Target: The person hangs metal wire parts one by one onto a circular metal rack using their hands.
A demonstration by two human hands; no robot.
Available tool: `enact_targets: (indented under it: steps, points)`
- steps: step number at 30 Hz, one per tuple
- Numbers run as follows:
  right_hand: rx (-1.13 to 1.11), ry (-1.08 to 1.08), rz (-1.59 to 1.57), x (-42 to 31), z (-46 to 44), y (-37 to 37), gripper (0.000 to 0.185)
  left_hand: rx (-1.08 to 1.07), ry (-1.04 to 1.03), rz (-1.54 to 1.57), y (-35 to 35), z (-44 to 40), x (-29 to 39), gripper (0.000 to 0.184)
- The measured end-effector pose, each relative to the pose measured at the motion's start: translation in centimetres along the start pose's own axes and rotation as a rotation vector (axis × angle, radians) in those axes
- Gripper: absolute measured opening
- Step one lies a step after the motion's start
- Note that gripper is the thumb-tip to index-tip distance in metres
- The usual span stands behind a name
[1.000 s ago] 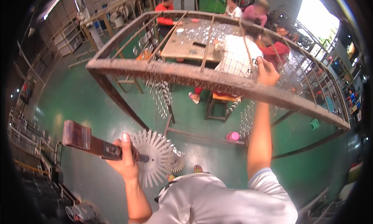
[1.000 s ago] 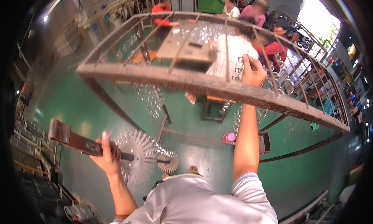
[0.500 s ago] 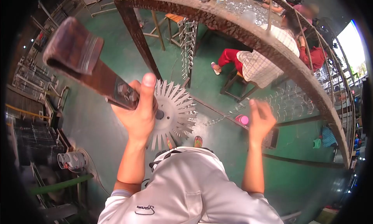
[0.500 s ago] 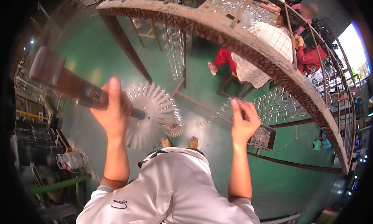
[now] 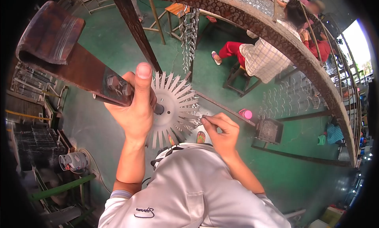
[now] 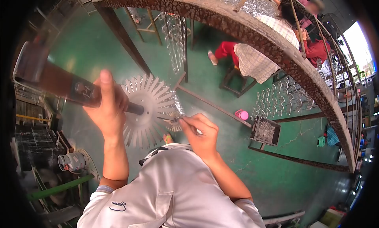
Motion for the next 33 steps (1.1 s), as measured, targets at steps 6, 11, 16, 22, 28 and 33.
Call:
enact_targets:
  steps: [6, 11, 16, 22, 28, 33]
  points:
    - [-0.063, 0.021, 0.043, -0.3, -0.9, -1.7, 0.013, -0.006, 0.017, 0.007, 0.1, 0.2, -0.5, 0.049]
    - [-0.063, 0.05, 0.067, 0.3, -1.0, -2.1, 0.015, 0.007, 0.018, -0.002, 0.4, 0.4, -0.9, 0.05]
    - [-0.095, 0.027, 0.099, 0.2, -1.2, -2.5, 0.014, 0.022, 0.027, 0.004, 0.7, 0.4, -1.4, 0.05]
    - [-0.162, -0.014, 0.116, 0.7, -1.3, -3.3, 0.015, 0.03, 0.044, -0.034, 1.0, 0.4, -1.8, 0.05]
    - [-0.206, 0.007, 0.179, 0.4, -1.8, -3.4, 0.019, 0.042, 0.043, -0.015, 1.6, 0.7, -2.6, 0.05]
    - [-0.153, 0.097, 0.232, -1.4, -3.8, -1.1, 0.022, 0.038, 0.0, -0.079, 1.8, 1.0, -3.0, 0.044]
Point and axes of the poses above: each hand's wrist, its own z-axis away from the middle knuckle, its own y-axis out of the back of the hand, x = y × z, the point moved 10 cm from there along -z, towards the middle knuckle, and after that the axes turned 9 degrees about -y, right-handed, at the moved point
